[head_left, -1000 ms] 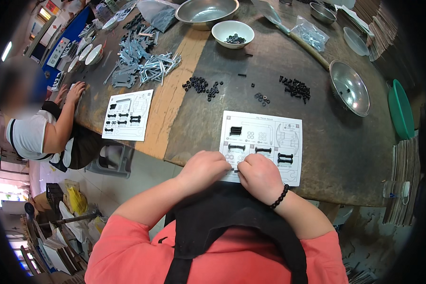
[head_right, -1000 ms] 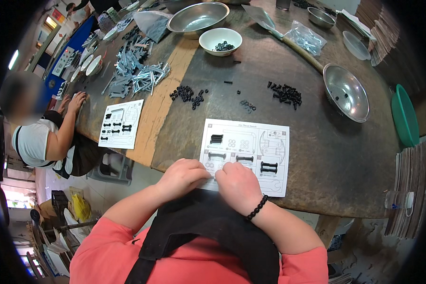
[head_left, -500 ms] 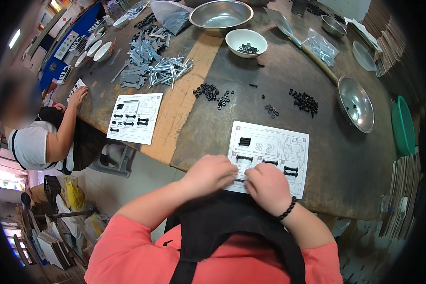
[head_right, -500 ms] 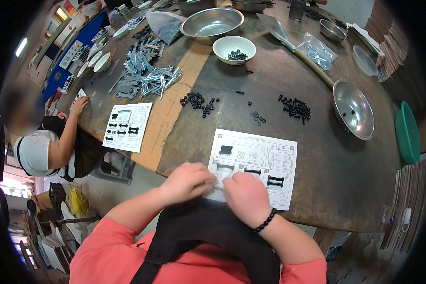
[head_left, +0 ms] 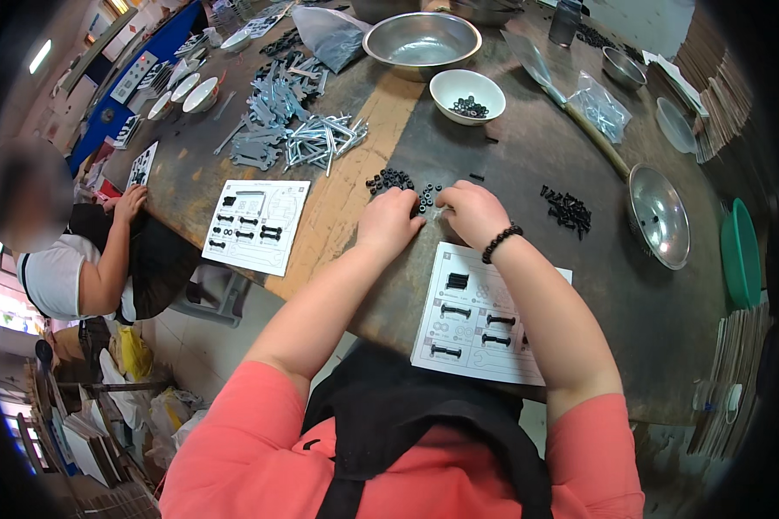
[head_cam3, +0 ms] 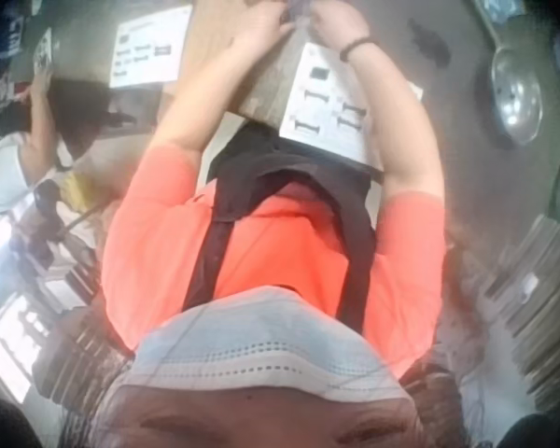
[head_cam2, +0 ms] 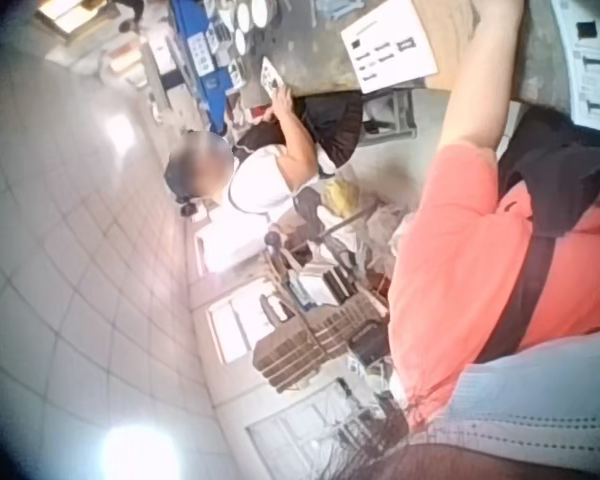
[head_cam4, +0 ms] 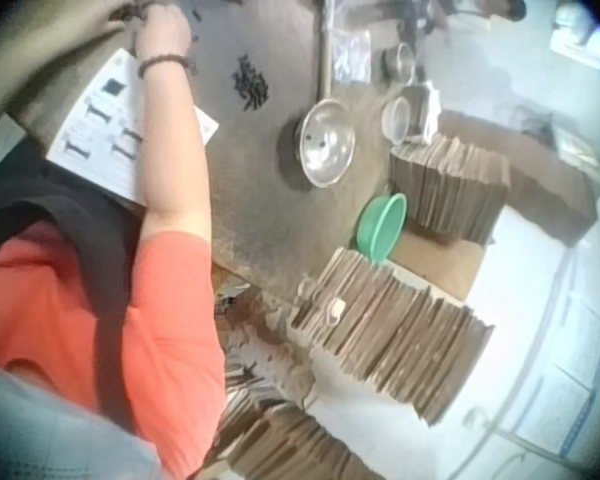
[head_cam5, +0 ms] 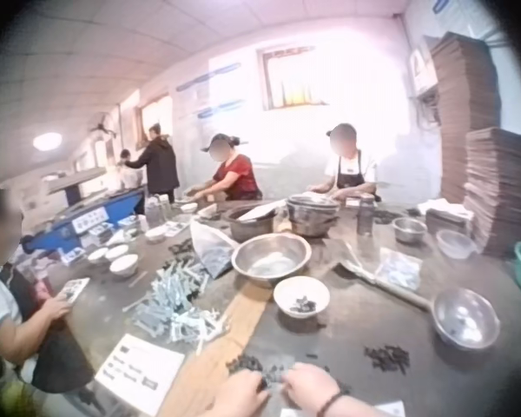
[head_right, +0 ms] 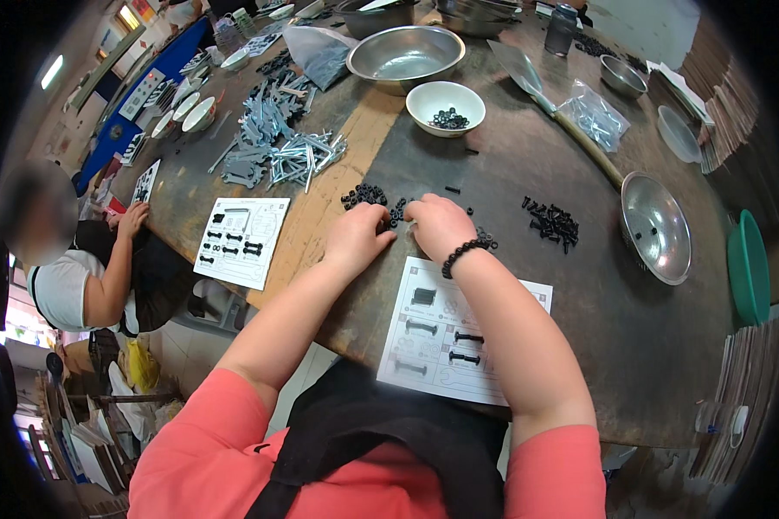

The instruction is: The person assembles small black hardware components by hand, picking up bolts, nuts, and washers and placing them onto a printed instruction sheet. They occasionally use a small metal scoop to move parts between bowls and the table, and they handle the instruction sheet to reposition it.

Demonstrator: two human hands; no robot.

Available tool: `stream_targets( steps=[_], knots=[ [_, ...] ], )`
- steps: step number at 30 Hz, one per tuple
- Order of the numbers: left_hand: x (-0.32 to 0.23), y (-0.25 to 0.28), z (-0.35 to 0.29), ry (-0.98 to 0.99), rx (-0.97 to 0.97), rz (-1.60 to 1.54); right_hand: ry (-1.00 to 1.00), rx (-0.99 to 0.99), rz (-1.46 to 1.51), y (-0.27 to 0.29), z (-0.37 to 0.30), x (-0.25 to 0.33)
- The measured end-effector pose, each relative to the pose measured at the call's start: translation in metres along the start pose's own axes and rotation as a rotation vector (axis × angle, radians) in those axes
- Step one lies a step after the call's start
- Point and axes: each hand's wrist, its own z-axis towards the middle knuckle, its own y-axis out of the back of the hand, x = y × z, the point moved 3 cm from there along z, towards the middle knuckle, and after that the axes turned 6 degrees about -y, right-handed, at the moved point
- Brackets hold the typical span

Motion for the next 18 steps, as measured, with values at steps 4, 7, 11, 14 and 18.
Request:
stream_targets(
  steps=[4,7,11,14,18],
  knots=[
    [0.008,-0.006,0.002,-0.075,0.014,0.009,0.072,0.032,-0.053,-0.017,0.020,0.005],
    [0.012,-0.001,0.000,-0.087,0.083,-0.027,0.096,0.046,-0.064,-0.020,0.024,0.004],
    [0.024,0.002,0.000,-0.098,0.120,-0.117,0.094,0.077,-0.109,-0.021,0.027,0.007],
    [0.028,0.003,0.000,-0.103,0.041,-0.204,0.111,0.051,-0.091,-0.022,0.026,0.006],
    [0.017,0.001,-0.004,-0.149,0.068,-0.196,0.084,0.073,-0.039,-0.018,0.023,0.000]
  ],
)
